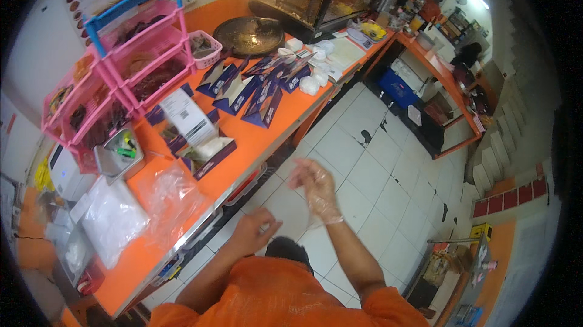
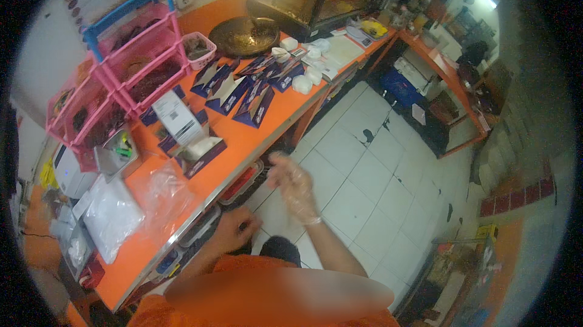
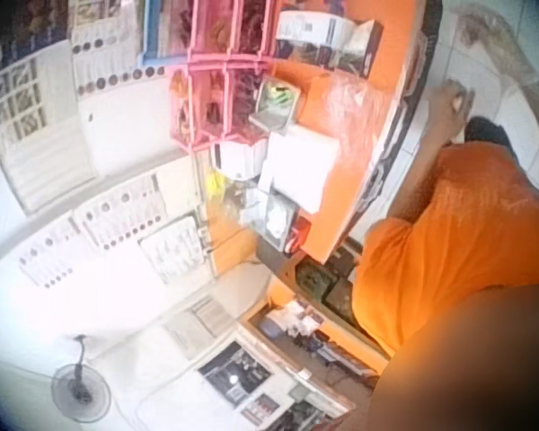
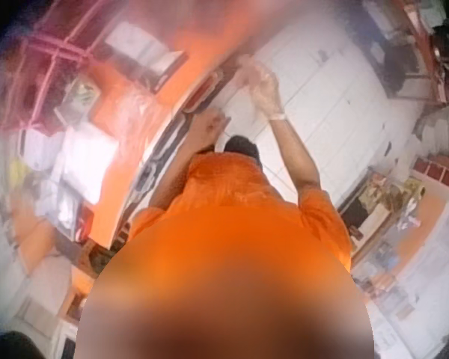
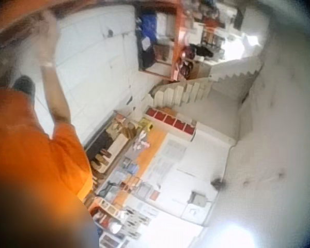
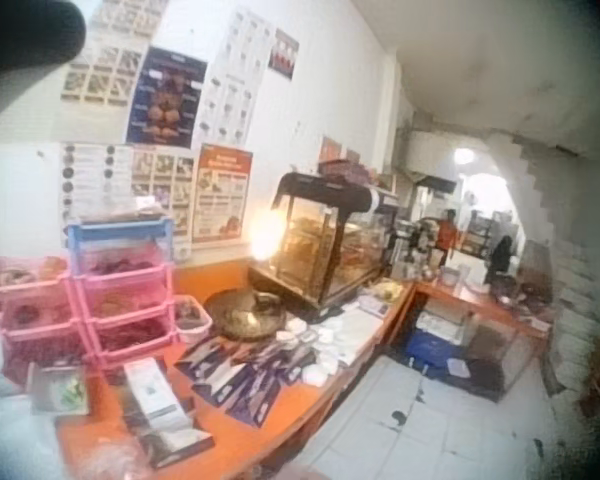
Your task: The person assembles multiple food orders by placing white buns and yellow scrambled egg portions into branded boxes, then adds receipts and places the boxes into a plastic bag. The person handles buns, eggs, boxes, receipts, and bags throughout the process.
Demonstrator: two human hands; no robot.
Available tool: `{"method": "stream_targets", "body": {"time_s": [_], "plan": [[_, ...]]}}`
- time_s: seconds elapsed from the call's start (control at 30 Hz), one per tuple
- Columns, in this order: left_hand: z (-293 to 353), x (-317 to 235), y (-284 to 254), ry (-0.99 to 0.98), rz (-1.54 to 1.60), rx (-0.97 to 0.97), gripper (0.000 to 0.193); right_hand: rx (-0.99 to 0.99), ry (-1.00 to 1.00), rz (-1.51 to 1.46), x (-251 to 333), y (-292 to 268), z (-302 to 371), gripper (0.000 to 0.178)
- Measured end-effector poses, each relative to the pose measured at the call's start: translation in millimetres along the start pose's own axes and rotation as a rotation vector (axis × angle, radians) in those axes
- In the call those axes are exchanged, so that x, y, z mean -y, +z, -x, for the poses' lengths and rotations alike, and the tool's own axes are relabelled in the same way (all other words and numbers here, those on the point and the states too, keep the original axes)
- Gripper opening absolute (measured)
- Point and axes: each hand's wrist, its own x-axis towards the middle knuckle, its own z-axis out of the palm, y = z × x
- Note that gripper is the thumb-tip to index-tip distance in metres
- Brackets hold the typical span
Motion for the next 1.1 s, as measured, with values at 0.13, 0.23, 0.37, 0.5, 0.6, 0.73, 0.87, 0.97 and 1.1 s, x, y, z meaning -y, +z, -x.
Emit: {"method": "stream_targets", "body": {"time_s": [0.13,0.23,0.37,0.5,0.6,0.73,0.87,0.97,1.1], "plan": [[-150,42,12,0.102,-0.257,-0.267,0.023,-0.004,-0.235,0.744,-20,-97,-164,0.042],[-226,78,20,0.014,-0.486,-0.414,0.039,-0.019,-0.345,1.11,-55,-134,-284,0.047],[-266,115,32,-0.37,-0.686,-0.498,0.039,0.291,-0.479,1.467,-85,-147,-376,0.058],[-283,138,44,-0.521,-0.508,-0.736,0.028,0.521,-0.18,1.455,-80,-151,-410,0.071],[-298,141,50,-0.619,-0.375,-0.936,0.025,0.509,-0.258,1.402,-78,-144,-415,0.066],[-311,134,51,-0.588,-0.223,-1.291,0.04,0.647,-0.351,1.231,-66,-141,-418,0.06],[-303,133,39,-0.825,-0.577,-1.077,0.059,0.763,0.746,0.23,-36,-134,-409,0.056],[-296,139,29,-0.766,-0.379,-1.136,0.069,0.965,1.15,-0.174,-30,-92,-385,0.048],[-288,142,23,-1.018,-0.365,-0.937,0.067,1.08,0.35,0.523,-52,-20,-360,0.047]]}}
